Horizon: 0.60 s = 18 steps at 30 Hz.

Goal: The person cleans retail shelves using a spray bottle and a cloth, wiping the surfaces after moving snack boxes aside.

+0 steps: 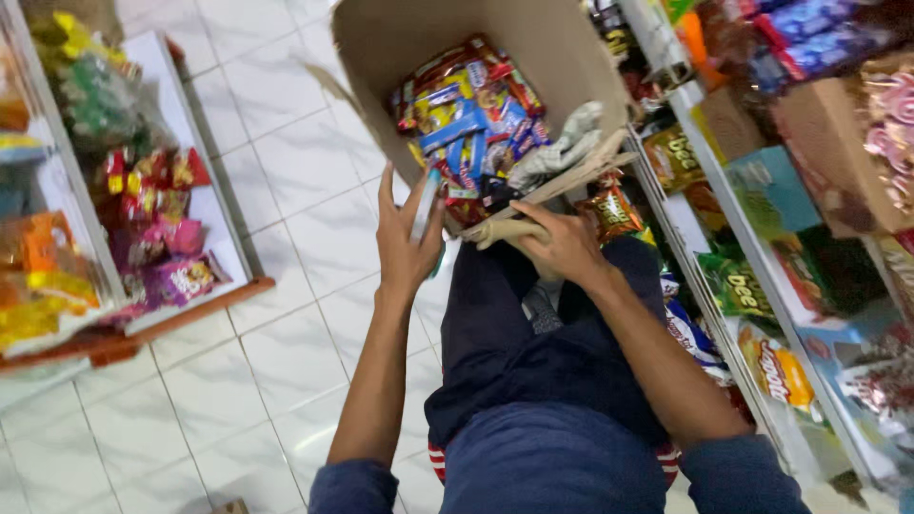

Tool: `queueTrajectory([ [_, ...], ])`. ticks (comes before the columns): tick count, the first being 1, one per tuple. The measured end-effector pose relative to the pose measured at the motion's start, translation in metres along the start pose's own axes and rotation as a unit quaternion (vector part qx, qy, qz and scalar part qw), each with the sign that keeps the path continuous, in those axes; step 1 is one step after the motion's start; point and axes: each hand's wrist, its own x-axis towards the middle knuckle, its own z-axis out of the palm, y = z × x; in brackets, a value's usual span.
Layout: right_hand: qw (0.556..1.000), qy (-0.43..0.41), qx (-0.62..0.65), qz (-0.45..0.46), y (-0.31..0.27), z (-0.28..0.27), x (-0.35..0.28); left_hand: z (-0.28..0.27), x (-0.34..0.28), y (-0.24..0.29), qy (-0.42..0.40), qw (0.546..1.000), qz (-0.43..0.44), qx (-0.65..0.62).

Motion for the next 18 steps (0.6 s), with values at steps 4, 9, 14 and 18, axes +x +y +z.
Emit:
queueTrajectory([
  [4, 0.987, 0.140, 0.036, 0.073, -0.007, -0.025, -0.043, 0.000, -0.023, 0.047, -0.112, 0.985, 0.014, -0.131],
  [9, 0.936, 0.265, 0.085, 0.218, -0.020, -0.065, -0.107, 0.023, -0.039, 0.084, -0.271, 0.933, 0.028, -0.237],
  [14, 0.934, 0.305, 0.044, 0.179, -0.029, -0.116, -0.164, 0.054, -0.057, 0.131, -0.316, 0.892, 0.087, -0.312],
  [18, 0.917, 0.354, 0.106, 0.151, -0.031, -0.166, -0.195, 0.079, -0.056, 0.167, -0.326, 0.867, 0.139, -0.349],
])
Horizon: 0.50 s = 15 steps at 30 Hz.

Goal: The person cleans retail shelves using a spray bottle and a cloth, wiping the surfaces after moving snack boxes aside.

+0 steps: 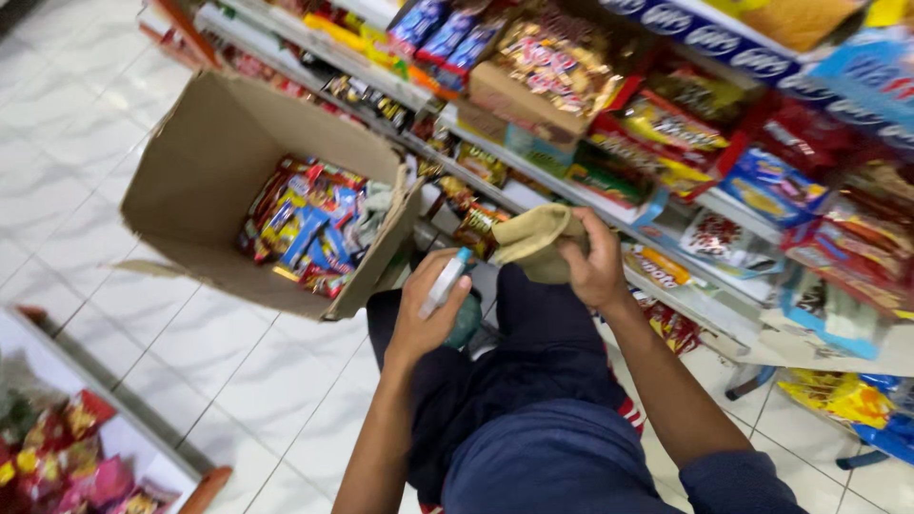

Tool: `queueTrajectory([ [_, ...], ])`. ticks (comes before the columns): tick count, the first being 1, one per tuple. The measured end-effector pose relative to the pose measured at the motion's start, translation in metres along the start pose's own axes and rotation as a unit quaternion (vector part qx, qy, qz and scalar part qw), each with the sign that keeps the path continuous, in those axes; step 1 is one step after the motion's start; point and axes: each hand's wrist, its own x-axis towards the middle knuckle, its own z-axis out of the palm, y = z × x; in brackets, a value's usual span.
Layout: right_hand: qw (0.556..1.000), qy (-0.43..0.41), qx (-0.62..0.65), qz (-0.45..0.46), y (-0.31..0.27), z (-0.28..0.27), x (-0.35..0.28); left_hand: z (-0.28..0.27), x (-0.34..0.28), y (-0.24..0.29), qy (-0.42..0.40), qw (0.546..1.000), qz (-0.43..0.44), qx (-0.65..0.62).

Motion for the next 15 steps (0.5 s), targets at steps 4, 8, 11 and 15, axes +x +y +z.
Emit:
queueTrajectory([
  [4, 0.999, 0.006, -0.048, 0.006, -0.032, -0.051, 0.026, 0.025, 0.040, 0.008, -0.012, 1.000, 0.007, -0.007],
  [8, 0.977, 0.003, -0.211, -0.028, -0.084, -0.073, 0.068, 0.039, 0.096, 0.016, -0.028, 0.999, 0.036, 0.001],
  [11, 0.963, 0.018, -0.266, -0.026, -0.120, -0.074, 0.106, 0.035, 0.145, 0.024, -0.037, 0.996, 0.080, 0.012],
  [15, 0.935, 0.029, -0.336, -0.113, -0.144, -0.082, 0.157, 0.024, 0.208, 0.032, -0.072, 0.991, 0.111, -0.021],
])
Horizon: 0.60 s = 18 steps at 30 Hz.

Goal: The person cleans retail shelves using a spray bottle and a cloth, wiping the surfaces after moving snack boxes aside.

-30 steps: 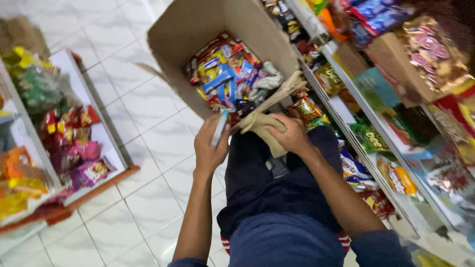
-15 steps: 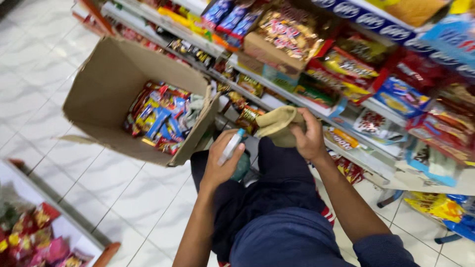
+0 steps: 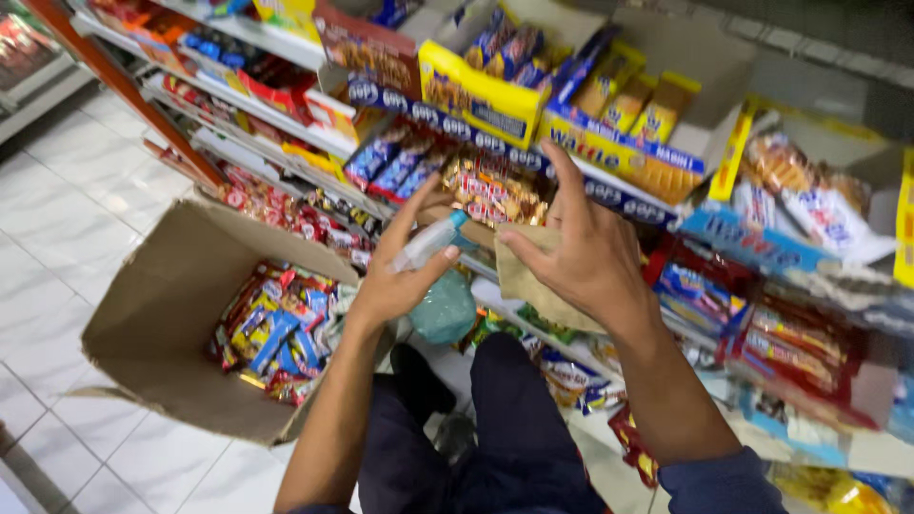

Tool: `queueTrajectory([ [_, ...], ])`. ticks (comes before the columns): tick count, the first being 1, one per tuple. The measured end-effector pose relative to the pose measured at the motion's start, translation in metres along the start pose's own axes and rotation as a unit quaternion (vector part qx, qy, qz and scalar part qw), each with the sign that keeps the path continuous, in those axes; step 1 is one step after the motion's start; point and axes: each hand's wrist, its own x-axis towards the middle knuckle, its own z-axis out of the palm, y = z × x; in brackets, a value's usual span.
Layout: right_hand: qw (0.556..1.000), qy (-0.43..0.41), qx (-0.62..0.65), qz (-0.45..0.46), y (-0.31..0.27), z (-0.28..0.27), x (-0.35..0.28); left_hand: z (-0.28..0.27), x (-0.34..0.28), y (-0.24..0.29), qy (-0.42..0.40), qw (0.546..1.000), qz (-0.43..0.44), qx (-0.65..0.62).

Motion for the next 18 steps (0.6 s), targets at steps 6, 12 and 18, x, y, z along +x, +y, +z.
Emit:
queueTrajectory([
  [6, 0.995, -0.005, -0.100, 0.028, 0.008, 0.018, 0.066, -0.029, 0.055, -0.021, -0.014, 0.998, -0.051, -0.029],
  [12, 0.990, 0.075, -0.113, 0.034, 0.013, 0.044, 0.074, -0.037, 0.062, -0.033, -0.032, 0.994, -0.067, -0.076],
  [18, 0.979, 0.182, -0.090, -0.006, 0.010, 0.058, 0.063, -0.031, 0.068, -0.025, -0.076, 0.960, -0.111, -0.245],
])
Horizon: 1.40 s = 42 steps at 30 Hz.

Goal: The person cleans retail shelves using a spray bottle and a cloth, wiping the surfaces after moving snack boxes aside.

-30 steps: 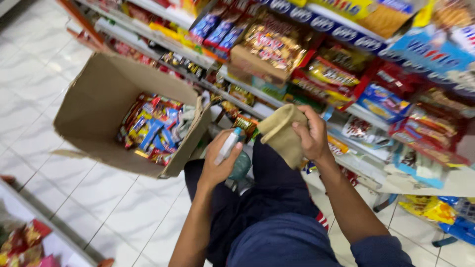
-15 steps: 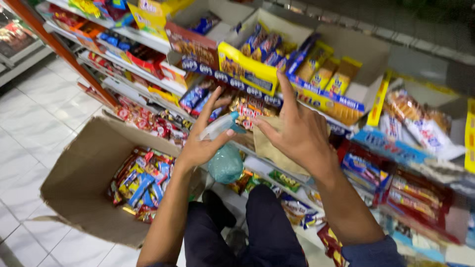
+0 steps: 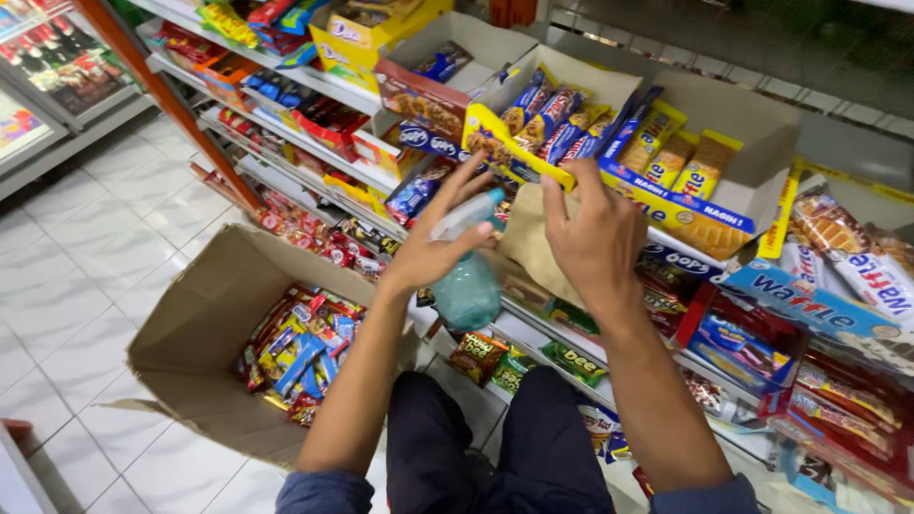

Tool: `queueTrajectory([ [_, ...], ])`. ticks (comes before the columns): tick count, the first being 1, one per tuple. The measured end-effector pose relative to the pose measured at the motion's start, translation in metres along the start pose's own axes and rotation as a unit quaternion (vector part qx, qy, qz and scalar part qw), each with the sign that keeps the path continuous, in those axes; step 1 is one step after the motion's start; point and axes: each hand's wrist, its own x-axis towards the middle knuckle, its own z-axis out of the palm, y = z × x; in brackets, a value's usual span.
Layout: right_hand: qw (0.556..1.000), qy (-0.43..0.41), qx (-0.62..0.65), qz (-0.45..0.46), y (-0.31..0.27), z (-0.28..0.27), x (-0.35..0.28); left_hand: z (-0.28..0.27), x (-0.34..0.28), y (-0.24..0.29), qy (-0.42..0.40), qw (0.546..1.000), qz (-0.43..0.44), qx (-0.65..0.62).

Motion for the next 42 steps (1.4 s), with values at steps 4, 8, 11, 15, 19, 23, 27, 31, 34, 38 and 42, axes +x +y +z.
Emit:
queueTrajectory([
  [4, 0.999, 0.030, 0.009, -0.010, -0.018, -0.002, -0.017, -0.001, -0.004, 0.007, -0.026, 0.983, 0.117, 0.136],
  [8, 0.997, 0.065, 0.023, -0.025, -0.039, -0.010, -0.027, -0.007, -0.016, 0.019, -0.028, 0.983, 0.121, 0.134],
  [11, 0.994, 0.078, 0.042, -0.057, -0.054, -0.010, -0.017, -0.013, -0.019, 0.028, -0.025, 0.983, 0.142, 0.111],
  [15, 0.990, 0.084, 0.042, -0.105, -0.074, -0.006, 0.007, -0.027, -0.013, 0.038, 0.000, 0.981, 0.160, 0.108],
  [19, 0.991, 0.077, 0.028, -0.108, -0.077, 0.013, 0.038, -0.046, 0.002, 0.044, 0.030, 0.974, 0.185, 0.125],
  [23, 0.998, 0.010, 0.041, -0.048, -0.075, 0.056, 0.079, -0.068, 0.020, 0.040, 0.090, 0.964, 0.187, 0.166],
  [27, 0.992, -0.067, 0.108, 0.003, -0.071, 0.062, 0.095, -0.070, 0.017, 0.024, 0.130, 0.948, 0.195, 0.215],
  [31, 0.989, -0.081, 0.119, 0.033, -0.064, 0.023, 0.064, -0.050, 0.002, 0.018, 0.137, 0.953, 0.138, 0.231],
  [34, 0.991, -0.094, 0.062, 0.078, -0.047, -0.021, 0.028, -0.028, -0.002, 0.013, 0.095, 0.954, 0.147, 0.245],
  [38, 0.974, -0.102, -0.049, 0.195, -0.015, -0.069, -0.010, 0.009, 0.006, 0.002, 0.020, 0.950, 0.155, 0.269],
  [42, 0.985, -0.031, -0.127, 0.108, 0.024, -0.077, -0.026, 0.046, 0.025, -0.013, -0.031, 0.963, 0.170, 0.206],
])
